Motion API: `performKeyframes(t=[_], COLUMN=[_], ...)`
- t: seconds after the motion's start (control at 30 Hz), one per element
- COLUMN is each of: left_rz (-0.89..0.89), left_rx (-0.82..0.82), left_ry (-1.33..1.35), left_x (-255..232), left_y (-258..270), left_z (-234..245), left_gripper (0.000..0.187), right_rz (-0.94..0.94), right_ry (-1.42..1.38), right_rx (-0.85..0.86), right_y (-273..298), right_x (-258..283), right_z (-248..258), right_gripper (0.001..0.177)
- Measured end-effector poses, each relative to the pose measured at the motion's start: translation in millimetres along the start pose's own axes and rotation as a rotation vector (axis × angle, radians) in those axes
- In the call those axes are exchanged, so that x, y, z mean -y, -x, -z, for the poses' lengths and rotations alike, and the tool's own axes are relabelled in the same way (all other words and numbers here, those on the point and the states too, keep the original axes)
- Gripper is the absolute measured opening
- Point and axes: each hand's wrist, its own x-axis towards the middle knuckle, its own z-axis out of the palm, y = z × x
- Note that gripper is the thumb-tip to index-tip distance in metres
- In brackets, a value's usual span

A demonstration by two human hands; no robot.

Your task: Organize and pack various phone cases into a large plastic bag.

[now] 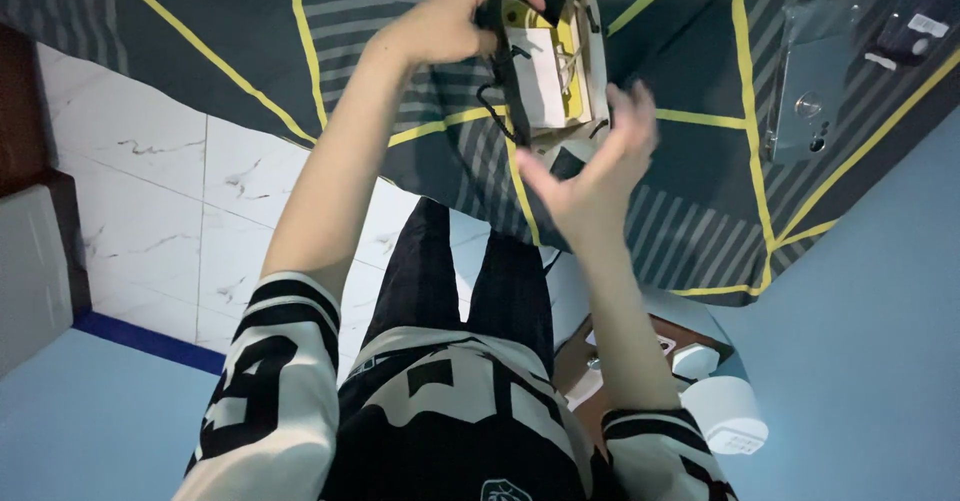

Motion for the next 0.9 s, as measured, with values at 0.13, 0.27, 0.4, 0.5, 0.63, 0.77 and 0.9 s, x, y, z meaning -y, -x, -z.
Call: performKeyframes(t=[0.13, 0.27, 0.4, 0.5, 0.63, 0.77, 0.9], left_rz=[-0.014, -0.038, 0.126, 0.247, 0.287, 0.420, 0.142], left_rx=[0.077, 0.082, -0.006, -0.071, 0.027, -0.025, -0.208], left_ry=[-0.078, -0.108, 0.079, 0.197, 0.042, 0.009, -0.124], left_x=[9, 35, 7, -30, -27, 5, 30], left_y=[4, 22, 42, 46, 57, 74, 82], left_z=[-2, -11, -25, -31, -37, -50, -64], left_gripper=[0.047, 0.032, 0.052, 0.090, 0.078, 0.054, 0.049], right_rz=[0.012, -0.207, -0.356, -0.403, -0.343, -0.522, -0.558], right_ry=[0.091, -0.255, -0.362, -0.446, -0.778, -0.914, -0.744], right_rx=[0.113, 0.132, -0.080, -0.180, -0.075, 0.164, 0.282], right_y=[41, 50, 39, 47, 53, 61, 81], right_x=[-30, -57, -75, -102, -127, -137, -177], right_z=[-28, -34, -30, -38, -35, -27, -42], right_gripper=[0.116, 0.097, 0.100, 0.090, 0.068, 0.065, 0.044])
